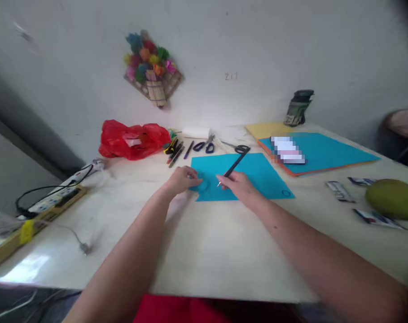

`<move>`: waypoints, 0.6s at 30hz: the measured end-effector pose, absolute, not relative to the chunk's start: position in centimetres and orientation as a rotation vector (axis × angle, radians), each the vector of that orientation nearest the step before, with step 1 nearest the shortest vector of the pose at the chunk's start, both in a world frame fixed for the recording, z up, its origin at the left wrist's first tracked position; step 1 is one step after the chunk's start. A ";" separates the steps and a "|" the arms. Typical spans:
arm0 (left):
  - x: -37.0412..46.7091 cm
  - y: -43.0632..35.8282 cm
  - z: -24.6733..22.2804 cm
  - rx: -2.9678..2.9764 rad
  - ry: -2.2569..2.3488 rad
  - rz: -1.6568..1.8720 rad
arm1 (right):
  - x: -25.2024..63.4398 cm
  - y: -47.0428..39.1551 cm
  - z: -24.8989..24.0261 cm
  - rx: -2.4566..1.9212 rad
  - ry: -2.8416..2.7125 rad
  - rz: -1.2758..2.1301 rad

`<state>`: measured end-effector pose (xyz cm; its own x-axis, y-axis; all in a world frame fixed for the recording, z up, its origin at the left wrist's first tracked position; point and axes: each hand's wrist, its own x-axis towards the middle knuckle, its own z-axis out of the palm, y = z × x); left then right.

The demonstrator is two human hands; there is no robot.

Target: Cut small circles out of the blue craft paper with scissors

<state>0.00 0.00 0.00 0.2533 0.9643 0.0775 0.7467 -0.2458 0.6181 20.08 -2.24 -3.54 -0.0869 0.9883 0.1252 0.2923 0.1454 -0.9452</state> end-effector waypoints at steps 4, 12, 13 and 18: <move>-0.1 0.4 -0.3 2.076 1.588 0.616 | 20.1 -2.2 -3.6 -1.293 -1.535 0.993; -0.6 0.1 0.4 1.983 1.724 0.504 | 20.2 -2.6 -2.7 -1.332 -1.487 0.985; -0.7 -0.1 0.6 1.943 1.727 0.478 | 20.3 -2.6 -2.7 -1.330 -1.488 0.984; -1.9 0.1 1.0 1.869 1.793 0.397 | 20.2 -2.4 -2.9 -1.325 -1.556 0.963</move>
